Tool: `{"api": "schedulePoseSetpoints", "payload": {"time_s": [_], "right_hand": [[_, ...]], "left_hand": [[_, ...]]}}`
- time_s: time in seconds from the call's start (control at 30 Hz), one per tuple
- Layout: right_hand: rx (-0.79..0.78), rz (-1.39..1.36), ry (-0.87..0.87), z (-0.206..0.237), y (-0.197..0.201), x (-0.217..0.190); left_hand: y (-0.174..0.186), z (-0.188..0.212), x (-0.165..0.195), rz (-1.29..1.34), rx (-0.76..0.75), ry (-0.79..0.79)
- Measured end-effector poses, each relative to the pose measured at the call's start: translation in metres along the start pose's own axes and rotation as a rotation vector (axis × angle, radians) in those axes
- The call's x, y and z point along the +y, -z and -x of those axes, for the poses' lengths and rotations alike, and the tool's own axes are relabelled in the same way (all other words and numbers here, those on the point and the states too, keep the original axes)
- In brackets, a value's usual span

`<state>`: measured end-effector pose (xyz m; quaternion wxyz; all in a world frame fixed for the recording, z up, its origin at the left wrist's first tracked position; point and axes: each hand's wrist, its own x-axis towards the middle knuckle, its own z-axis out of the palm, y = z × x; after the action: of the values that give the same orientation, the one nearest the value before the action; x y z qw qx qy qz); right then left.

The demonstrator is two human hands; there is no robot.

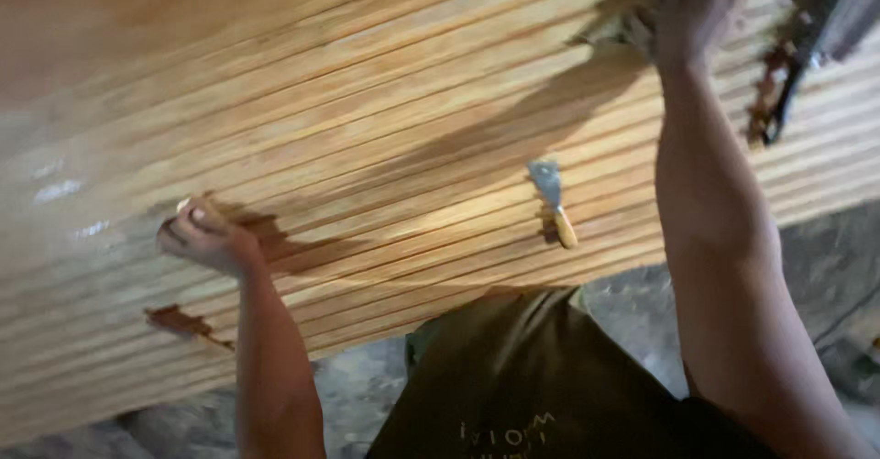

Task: The person sands a wooden slatted surface using a sanding block and a putty knife, then wipes the surface with a cloth. The person alternates between sanding and wiping, moving across different sections of the surface.

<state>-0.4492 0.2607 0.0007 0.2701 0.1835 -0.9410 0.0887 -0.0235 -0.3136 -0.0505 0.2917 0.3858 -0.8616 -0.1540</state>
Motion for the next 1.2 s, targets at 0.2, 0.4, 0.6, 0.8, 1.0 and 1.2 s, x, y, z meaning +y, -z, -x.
{"api": "schedulePoseSetpoints", "payload": {"time_s": [0.2, 0.4, 0.6, 0.8, 1.0, 1.2], "right_hand": [[-0.343, -0.185, -0.183, 0.022, -0.029, -0.121], [-0.693, -0.422, 0.196, 0.051, -0.018, -0.369], [-0.843, -0.554, 0.383, 0.030, 0.001, -0.405], [-0.474, -0.339, 0.123, 0.022, -0.006, -0.169], [-0.274, -0.104, -0.155, 0.032, 0.040, -0.002], [-0.363, 0.017, -0.603, 0.109, 0.087, 0.000]], "left_hand": [[0.015, -0.004, 0.011, -0.056, -0.046, 0.023], [0.013, -0.001, 0.007, -0.059, -0.067, 0.010], [0.009, -0.002, 0.004, -0.061, -0.052, 0.002], [0.014, 0.002, 0.013, -0.007, -0.064, 0.022], [0.013, 0.003, 0.009, -0.051, -0.047, 0.018], [-0.005, -0.002, 0.030, -0.003, -0.057, -0.042]]}}
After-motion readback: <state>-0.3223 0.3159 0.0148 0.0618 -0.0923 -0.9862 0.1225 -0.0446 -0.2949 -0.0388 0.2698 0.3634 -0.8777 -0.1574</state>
